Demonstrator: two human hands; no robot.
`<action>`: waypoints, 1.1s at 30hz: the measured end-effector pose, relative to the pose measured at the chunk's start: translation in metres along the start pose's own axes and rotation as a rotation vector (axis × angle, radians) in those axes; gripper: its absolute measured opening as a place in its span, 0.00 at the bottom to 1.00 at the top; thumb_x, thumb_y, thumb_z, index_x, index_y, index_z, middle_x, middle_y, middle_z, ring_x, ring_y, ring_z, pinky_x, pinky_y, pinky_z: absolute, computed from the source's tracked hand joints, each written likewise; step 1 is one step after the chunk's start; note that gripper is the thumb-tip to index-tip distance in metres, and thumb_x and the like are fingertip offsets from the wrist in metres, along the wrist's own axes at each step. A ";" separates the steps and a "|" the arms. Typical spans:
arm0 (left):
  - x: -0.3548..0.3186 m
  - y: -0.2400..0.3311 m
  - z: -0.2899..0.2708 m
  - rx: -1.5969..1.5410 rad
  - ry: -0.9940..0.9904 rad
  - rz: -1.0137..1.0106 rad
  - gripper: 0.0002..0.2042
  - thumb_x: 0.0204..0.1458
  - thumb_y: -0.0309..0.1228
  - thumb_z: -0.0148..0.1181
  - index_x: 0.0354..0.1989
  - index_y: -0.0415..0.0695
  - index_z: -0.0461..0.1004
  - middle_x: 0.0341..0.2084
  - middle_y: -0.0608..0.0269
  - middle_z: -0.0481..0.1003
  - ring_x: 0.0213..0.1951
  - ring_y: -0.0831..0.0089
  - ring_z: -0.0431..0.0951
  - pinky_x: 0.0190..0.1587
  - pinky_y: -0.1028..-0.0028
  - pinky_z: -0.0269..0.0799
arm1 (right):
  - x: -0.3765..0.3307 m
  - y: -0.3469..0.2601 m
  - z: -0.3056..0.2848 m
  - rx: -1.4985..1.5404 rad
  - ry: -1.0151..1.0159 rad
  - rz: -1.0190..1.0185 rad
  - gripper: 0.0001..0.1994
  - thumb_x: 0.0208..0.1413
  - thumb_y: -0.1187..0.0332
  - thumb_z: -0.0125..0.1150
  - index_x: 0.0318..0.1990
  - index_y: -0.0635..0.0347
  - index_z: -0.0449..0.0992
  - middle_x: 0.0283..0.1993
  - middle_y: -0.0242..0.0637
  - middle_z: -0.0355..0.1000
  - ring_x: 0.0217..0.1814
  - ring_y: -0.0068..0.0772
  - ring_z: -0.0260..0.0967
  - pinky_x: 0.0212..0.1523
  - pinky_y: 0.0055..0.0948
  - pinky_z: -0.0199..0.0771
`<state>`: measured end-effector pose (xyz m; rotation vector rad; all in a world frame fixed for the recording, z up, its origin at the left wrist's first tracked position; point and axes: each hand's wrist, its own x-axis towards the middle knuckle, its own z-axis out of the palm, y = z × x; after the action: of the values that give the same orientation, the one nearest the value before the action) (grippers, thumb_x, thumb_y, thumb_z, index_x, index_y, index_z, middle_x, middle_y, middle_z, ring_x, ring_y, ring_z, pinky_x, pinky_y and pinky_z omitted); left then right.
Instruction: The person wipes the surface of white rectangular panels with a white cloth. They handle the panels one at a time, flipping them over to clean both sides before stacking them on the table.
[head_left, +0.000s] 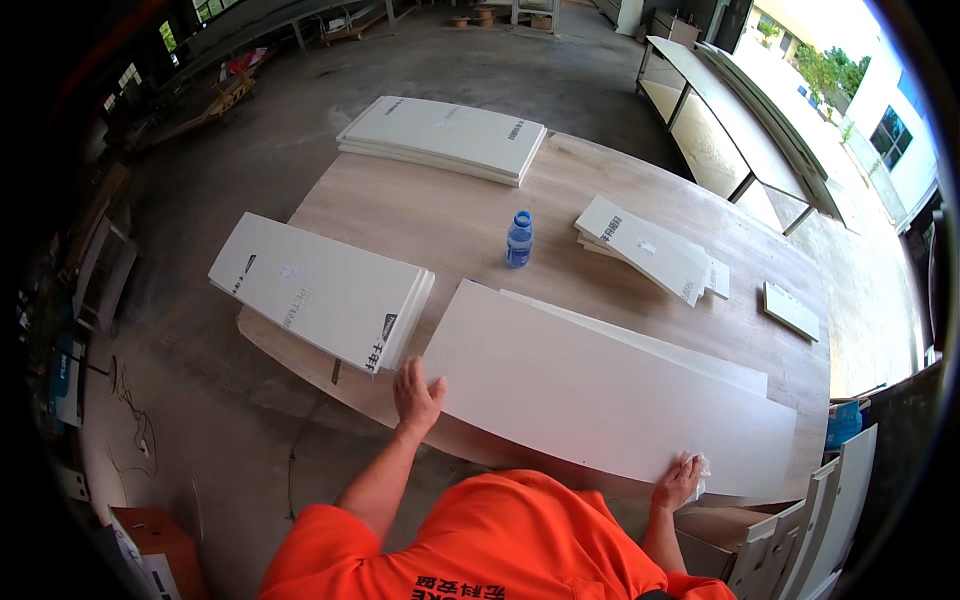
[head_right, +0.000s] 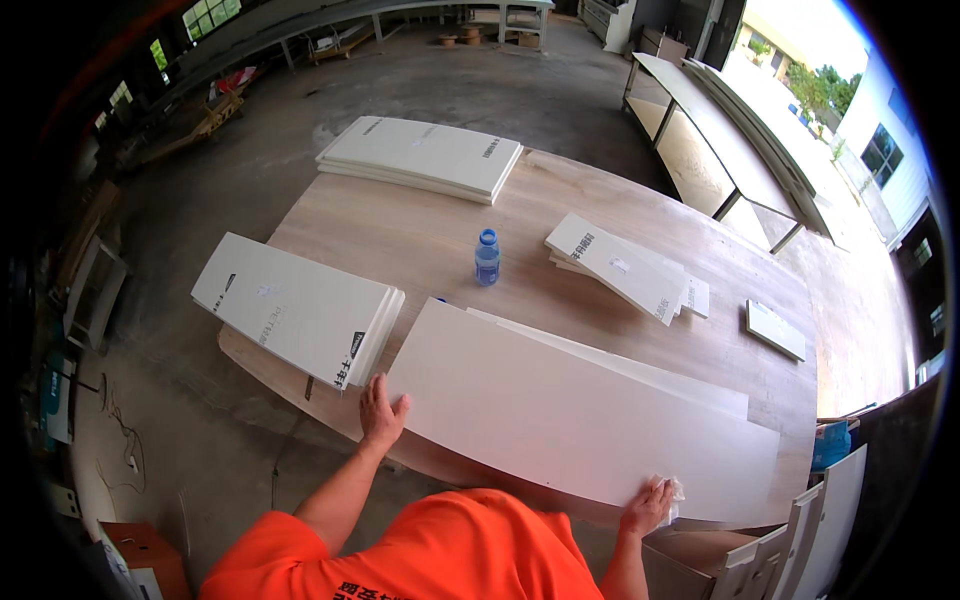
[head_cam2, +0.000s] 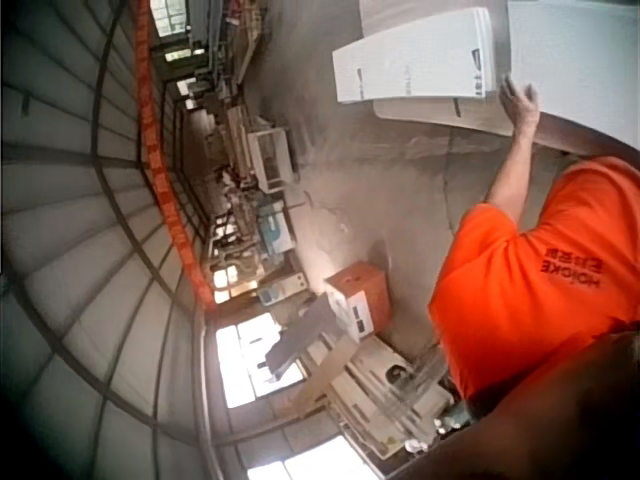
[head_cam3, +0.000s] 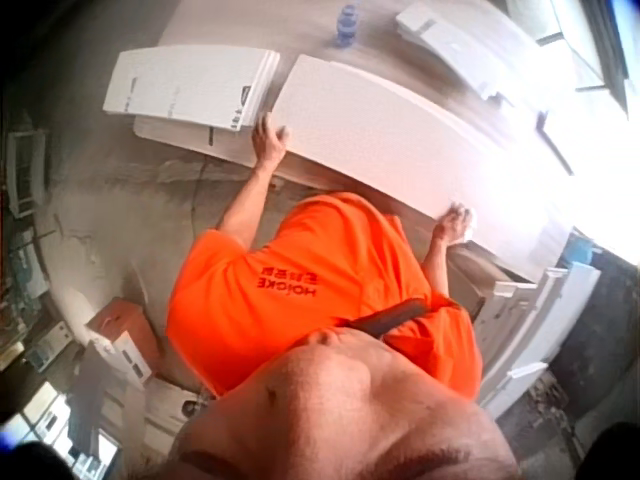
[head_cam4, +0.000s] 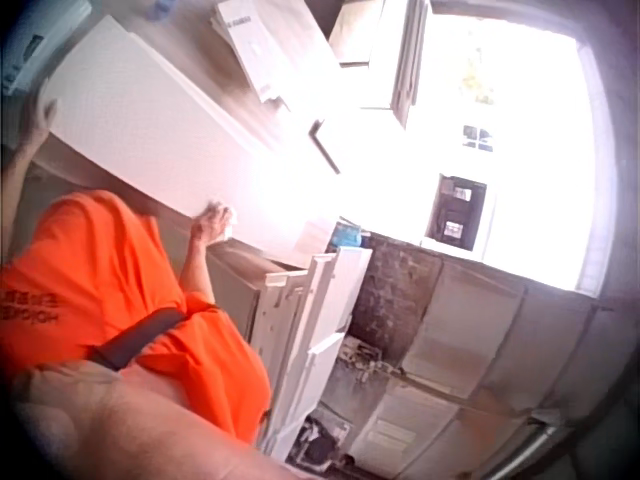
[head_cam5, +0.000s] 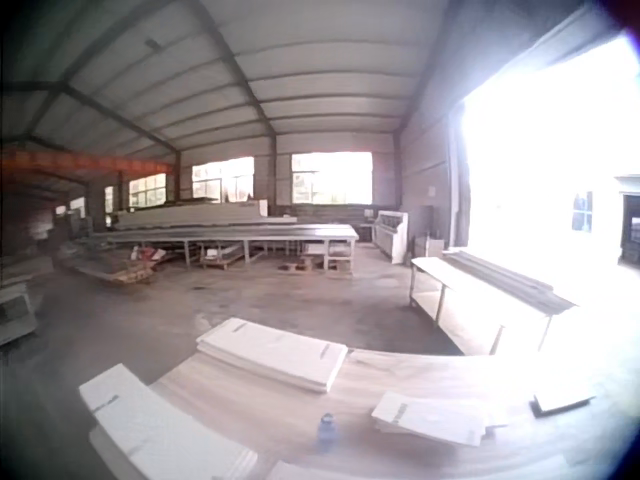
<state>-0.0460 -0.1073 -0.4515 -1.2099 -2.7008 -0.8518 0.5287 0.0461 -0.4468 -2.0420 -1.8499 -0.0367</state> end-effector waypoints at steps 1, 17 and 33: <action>-0.003 -0.008 0.004 -0.022 0.002 -0.078 0.36 0.56 0.48 0.65 0.67 0.36 0.63 0.65 0.39 0.66 0.66 0.42 0.66 0.68 0.47 0.60 | 0.001 0.021 0.000 -0.032 0.011 0.061 0.21 0.70 0.64 0.51 0.64 0.68 0.72 0.70 0.53 0.67 0.75 0.53 0.60 0.74 0.47 0.58; -0.053 0.046 0.038 -1.735 -0.208 -1.104 0.20 0.59 0.27 0.66 0.59 0.43 0.73 0.52 0.63 0.77 0.55 0.59 0.77 0.55 0.61 0.77 | 0.049 0.166 -0.007 1.770 -0.188 1.237 0.35 0.58 0.39 0.63 0.65 0.53 0.71 0.67 0.39 0.72 0.65 0.51 0.69 0.67 0.55 0.69; 0.050 -0.137 -0.228 -1.481 0.216 -0.794 0.24 0.54 0.28 0.66 0.60 0.36 0.72 0.53 0.58 0.77 0.54 0.61 0.78 0.57 0.60 0.76 | -0.053 -0.082 -0.117 1.861 -0.398 0.698 0.16 0.57 0.60 0.59 0.47 0.61 0.75 0.49 0.37 0.75 0.57 0.38 0.71 0.61 0.41 0.70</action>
<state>-0.2147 -0.2638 -0.3083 0.2035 -2.0126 -3.0350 0.4700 -0.0343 -0.3319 -1.0126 -0.4197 1.6097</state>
